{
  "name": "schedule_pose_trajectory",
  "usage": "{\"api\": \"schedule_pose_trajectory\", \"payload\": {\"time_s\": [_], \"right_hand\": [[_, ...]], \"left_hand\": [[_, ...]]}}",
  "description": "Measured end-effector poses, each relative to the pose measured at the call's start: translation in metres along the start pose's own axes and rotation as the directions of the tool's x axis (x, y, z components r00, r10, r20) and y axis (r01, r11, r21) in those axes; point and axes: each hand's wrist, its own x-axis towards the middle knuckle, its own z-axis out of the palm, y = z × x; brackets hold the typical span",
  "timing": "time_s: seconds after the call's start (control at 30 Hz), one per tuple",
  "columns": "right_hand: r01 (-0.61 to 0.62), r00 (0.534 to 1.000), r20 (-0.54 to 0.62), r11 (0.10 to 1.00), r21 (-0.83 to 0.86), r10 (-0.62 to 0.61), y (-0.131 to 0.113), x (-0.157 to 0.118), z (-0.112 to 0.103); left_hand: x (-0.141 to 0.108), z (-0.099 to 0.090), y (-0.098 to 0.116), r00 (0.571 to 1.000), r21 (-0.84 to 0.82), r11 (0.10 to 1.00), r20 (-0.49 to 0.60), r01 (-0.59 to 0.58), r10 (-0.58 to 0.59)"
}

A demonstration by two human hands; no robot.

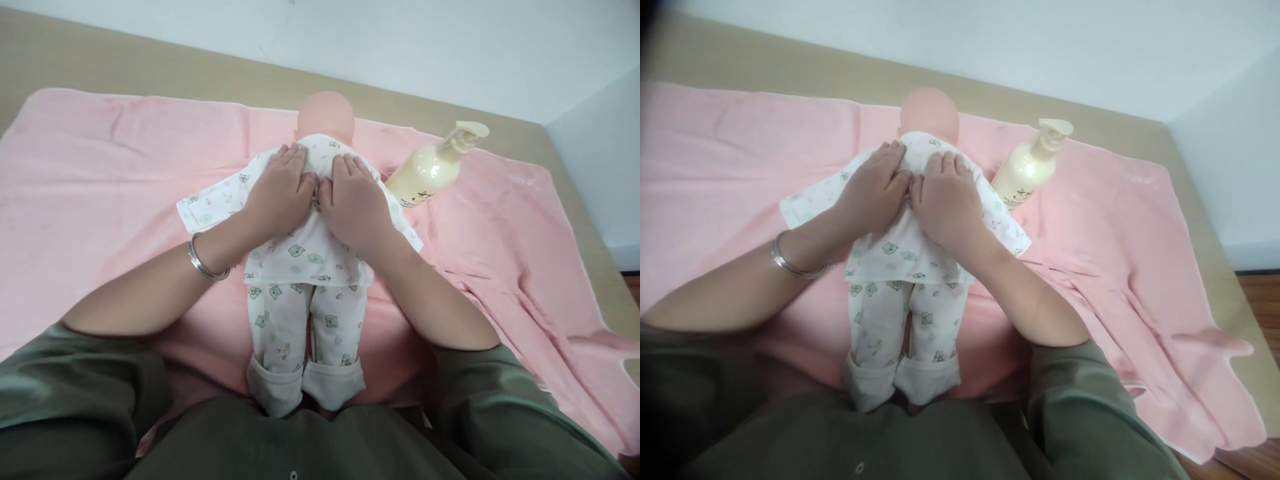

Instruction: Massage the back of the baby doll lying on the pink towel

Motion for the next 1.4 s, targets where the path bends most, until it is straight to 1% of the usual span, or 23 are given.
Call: {"api": "schedule_pose_trajectory", "payload": {"time_s": [0.07,0.17,0.27,0.43,0.5,0.6,0.67,0.73,0.8,0.93,1.13,1.23,1.3,1.4], "right_hand": [[0.029,0.999,-0.02,0.999,-0.015,-0.029,-0.007,-0.01,0.002],[0.065,0.996,-0.063,0.998,-0.009,-0.065,-0.01,-0.017,0.003],[0.074,0.995,-0.073,0.997,0.015,-0.073,-0.005,-0.011,0.001],[0.017,0.999,-0.037,0.999,0.038,-0.015,0.007,0.011,-0.002],[0.019,0.999,-0.038,0.999,0.05,-0.017,0.011,0.016,-0.001],[0.035,0.996,-0.084,0.994,0.104,-0.026,0.015,0.018,0.004],[0.05,0.992,-0.119,0.989,0.136,-0.034,0.016,0.017,0.007],[0.045,0.989,-0.146,0.991,0.128,-0.026,0.015,0.015,0.009],[0.028,0.988,-0.155,0.997,0.078,-0.016,0.012,0.013,0.009],[0.035,0.985,-0.171,0.999,0.011,-0.033,0.007,0.008,0.009],[0.078,0.972,-0.222,0.997,0.022,-0.071,0.008,0.002,0.014],[0.103,0.966,-0.241,0.995,0.019,-0.095,0.013,0.004,0.019],[0.114,0.967,-0.234,0.993,0.027,-0.104,0.016,0.007,0.022],[0.11,0.973,-0.211,0.993,0.05,-0.097,0.019,0.011,0.024]], "left_hand": [[0.006,0.0,-0.001,1.0,0.017,1.0,0.001,0.015,-0.015],[0.006,0.002,0.0,0.999,0.014,1.0,-0.053,0.012,-0.011],[0.0,0.005,0.0,0.995,-0.011,1.0,-0.101,-0.01,0.009],[-0.004,0.008,-0.002,0.993,-0.017,1.0,-0.12,0.008,-0.01],[-0.004,0.009,-0.002,0.989,-0.027,1.0,-0.151,0.002,-0.006],[-0.006,0.011,-0.003,0.973,-0.072,0.997,-0.229,-0.031,0.013],[-0.007,0.013,-0.003,0.967,-0.088,0.995,-0.255,-0.04,0.016],[-0.007,0.015,-0.005,0.964,-0.095,0.995,-0.264,-0.04,0.013],[-0.006,0.017,-0.006,0.962,-0.112,0.993,-0.273,-0.048,0.015],[-0.005,0.017,-0.008,0.965,-0.143,0.988,-0.26,-0.06,0.021],[-0.006,0.011,-0.006,0.985,-0.115,0.993,-0.171,0.005,-0.024],[-0.008,0.011,-0.005,0.983,-0.131,0.991,-0.184,-0.017,-0.007],[-0.008,0.011,-0.005,0.981,-0.136,0.99,-0.195,-0.03,0.003],[-0.006,0.01,-0.006,0.986,-0.114,0.993,-0.167,-0.011,-0.008]]}}
